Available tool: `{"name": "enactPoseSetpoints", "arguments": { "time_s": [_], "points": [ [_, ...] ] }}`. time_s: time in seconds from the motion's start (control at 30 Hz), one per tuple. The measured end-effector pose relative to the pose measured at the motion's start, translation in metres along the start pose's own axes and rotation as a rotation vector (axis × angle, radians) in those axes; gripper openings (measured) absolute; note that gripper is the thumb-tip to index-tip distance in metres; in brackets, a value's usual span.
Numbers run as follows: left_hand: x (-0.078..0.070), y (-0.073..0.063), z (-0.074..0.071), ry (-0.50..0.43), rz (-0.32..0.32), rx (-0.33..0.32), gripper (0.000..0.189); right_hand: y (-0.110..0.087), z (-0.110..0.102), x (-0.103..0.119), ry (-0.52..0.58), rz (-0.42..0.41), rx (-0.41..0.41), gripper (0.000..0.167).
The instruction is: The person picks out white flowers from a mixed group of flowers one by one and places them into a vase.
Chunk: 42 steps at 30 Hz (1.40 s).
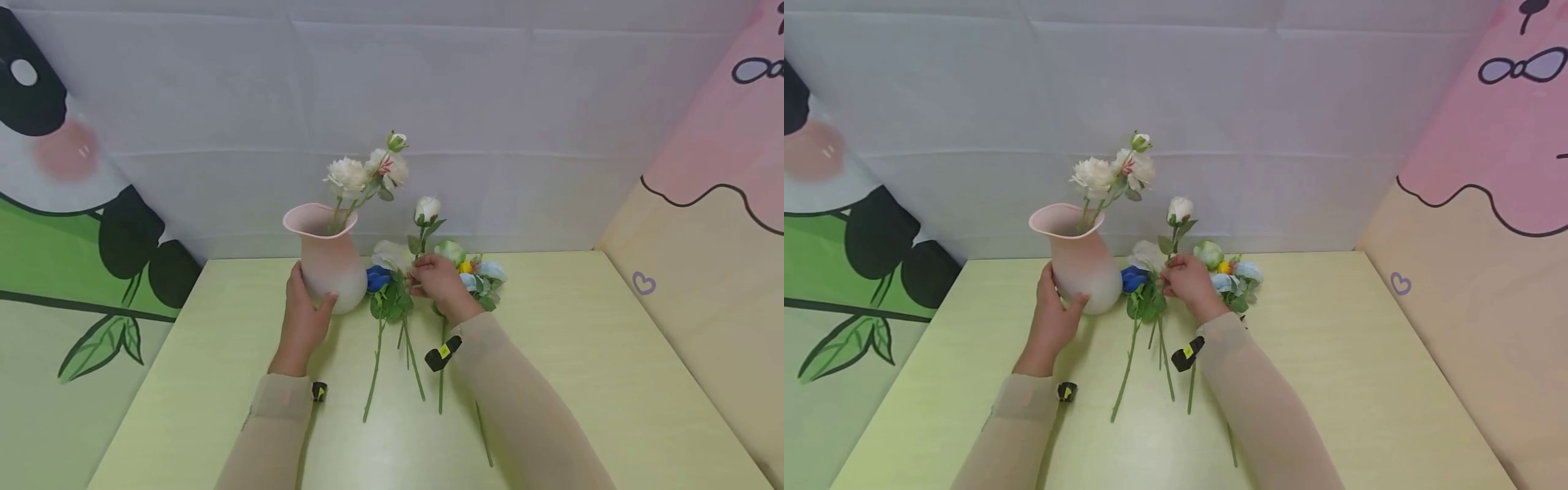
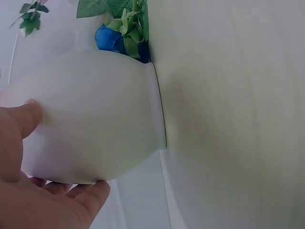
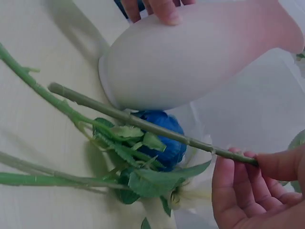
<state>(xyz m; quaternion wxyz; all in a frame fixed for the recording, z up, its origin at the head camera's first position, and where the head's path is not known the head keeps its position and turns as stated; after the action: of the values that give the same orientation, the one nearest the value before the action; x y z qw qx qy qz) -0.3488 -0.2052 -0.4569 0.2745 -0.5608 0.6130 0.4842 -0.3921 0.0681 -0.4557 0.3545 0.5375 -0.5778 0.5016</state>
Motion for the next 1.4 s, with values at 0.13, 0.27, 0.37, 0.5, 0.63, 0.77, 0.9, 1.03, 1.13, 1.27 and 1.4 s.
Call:
{"name": "enactPoseSetpoints", "arguments": {
  "time_s": [0.13, 0.27, 0.37, 0.5, 0.63, 0.77, 0.9, 1.03, 1.13, 1.27, 1.4],
  "points": [
    [0.0, 0.0, 0.0, 0.001, 0.004, -0.003, 0.091, -0.006, -0.002, 0.016, 0.044, -0.082, -0.046, 0.025],
    [0.0, 0.0, 0.0, -0.002, -0.004, 0.0, 0.091, -0.013, -0.008, 0.034, 0.084, -0.165, -0.11, 0.023],
    [0.001, 0.0, 0.0, -0.007, -0.011, 0.001, 0.091, -0.02, -0.011, 0.049, 0.108, -0.22, -0.147, 0.022],
    [0.0, 0.0, 0.0, -0.007, -0.015, -0.001, 0.092, -0.029, -0.015, 0.069, 0.118, -0.288, -0.189, 0.023],
    [0.001, 0.0, 0.001, -0.004, -0.023, 0.001, 0.092, -0.036, -0.016, 0.088, 0.145, -0.352, -0.212, 0.027],
    [0.001, 0.0, 0.0, -0.005, -0.031, 0.003, 0.091, -0.042, -0.015, 0.106, 0.145, -0.4, -0.215, 0.025],
    [0.0, 0.0, 0.0, -0.001, -0.026, 0.002, 0.091, -0.048, -0.013, 0.123, 0.142, -0.443, -0.2, 0.022],
    [0.003, 0.0, -0.001, -0.001, -0.02, -0.002, 0.092, -0.052, -0.008, 0.134, 0.161, -0.464, -0.174, 0.02],
    [0.005, 0.001, -0.001, -0.005, -0.021, -0.006, 0.092, -0.053, -0.006, 0.14, 0.184, -0.477, -0.16, 0.014],
    [0.006, 0.001, -0.001, -0.004, -0.02, -0.006, 0.092, -0.056, -0.007, 0.146, 0.24, -0.506, -0.154, 0.013],
    [0.005, 0.002, 0.0, -0.006, -0.017, -0.002, 0.092, -0.06, -0.012, 0.154, 0.289, -0.559, -0.16, 0.017]
  ]
}}
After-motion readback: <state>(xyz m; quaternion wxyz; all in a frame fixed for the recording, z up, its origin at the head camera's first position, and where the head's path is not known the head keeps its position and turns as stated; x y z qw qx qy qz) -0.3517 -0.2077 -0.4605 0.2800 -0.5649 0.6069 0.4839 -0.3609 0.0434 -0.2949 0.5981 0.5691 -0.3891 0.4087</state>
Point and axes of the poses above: each hand's wrist, its own y-axis towards the middle knuckle, its own z-axis out of the palm, x = y × z, the point moved 10 cm from there along y, towards the middle knuckle, and after that the axes turned 9 degrees about -y, right-handed, at the moved point
